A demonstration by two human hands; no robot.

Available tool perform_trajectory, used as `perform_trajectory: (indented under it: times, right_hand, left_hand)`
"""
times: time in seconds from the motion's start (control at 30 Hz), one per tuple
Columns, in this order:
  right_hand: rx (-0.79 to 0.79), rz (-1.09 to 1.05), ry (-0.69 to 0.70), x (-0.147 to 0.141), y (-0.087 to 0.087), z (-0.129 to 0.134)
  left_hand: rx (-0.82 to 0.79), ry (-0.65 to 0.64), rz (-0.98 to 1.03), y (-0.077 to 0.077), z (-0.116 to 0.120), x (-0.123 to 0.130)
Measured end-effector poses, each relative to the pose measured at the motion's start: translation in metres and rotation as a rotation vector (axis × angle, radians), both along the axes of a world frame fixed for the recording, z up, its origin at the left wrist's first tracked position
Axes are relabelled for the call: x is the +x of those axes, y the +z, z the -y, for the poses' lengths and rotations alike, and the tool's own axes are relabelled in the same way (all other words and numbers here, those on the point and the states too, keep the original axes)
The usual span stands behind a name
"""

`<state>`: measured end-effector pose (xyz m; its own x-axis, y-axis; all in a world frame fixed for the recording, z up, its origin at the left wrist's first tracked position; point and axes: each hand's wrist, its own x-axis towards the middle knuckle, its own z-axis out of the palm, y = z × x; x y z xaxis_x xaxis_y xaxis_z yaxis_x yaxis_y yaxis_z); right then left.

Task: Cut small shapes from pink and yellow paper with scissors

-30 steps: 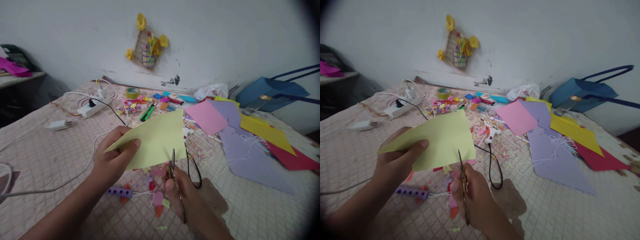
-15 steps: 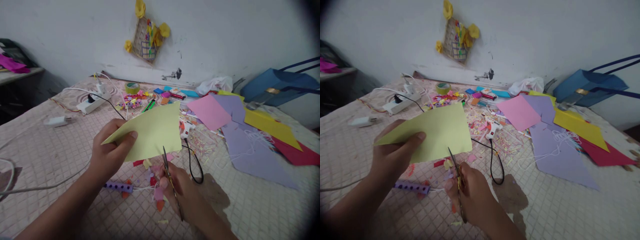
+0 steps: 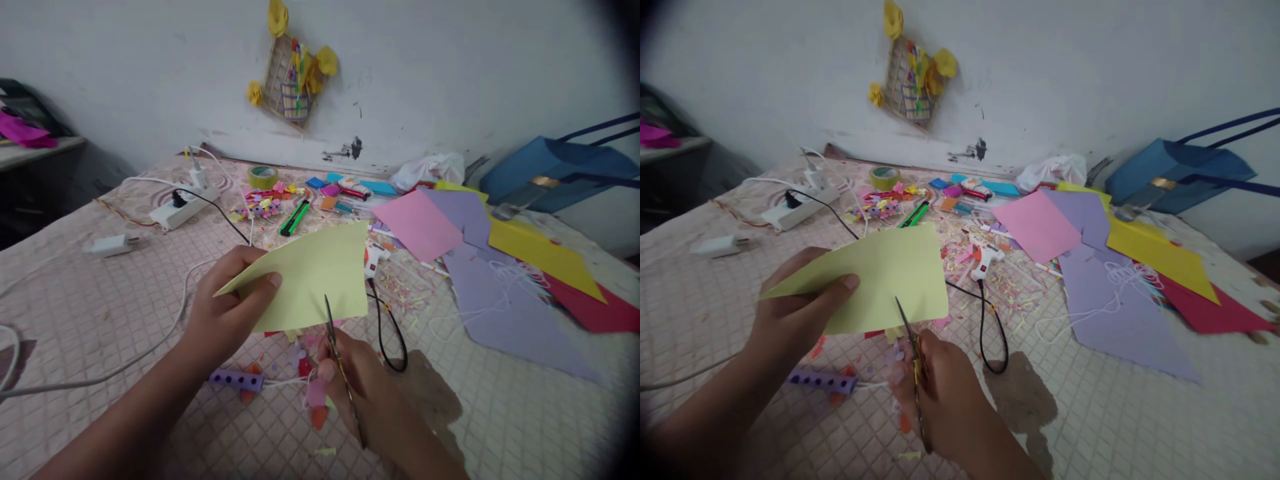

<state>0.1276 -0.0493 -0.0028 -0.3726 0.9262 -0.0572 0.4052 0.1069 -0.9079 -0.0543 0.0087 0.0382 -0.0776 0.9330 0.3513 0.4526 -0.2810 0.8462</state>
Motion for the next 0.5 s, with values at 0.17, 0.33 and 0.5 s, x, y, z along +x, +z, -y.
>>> perform_trajectory:
  times: [0.17,0.33,0.5]
  right_hand:
    - [-0.004,-0.001,-0.044,0.000,-0.003,0.000]
    - [0.034,0.053,-0.041,0.002,-0.006,0.001]
    - [0.045,0.109,-0.064,0.005,-0.011,0.001]
  left_hand:
    - [-0.032,-0.017,-0.008,0.001,-0.001,0.000]
    - [-0.080,-0.022,0.038,0.003,0.000,0.002]
    - [-0.122,-0.041,0.110,-0.002,-0.002,0.001]
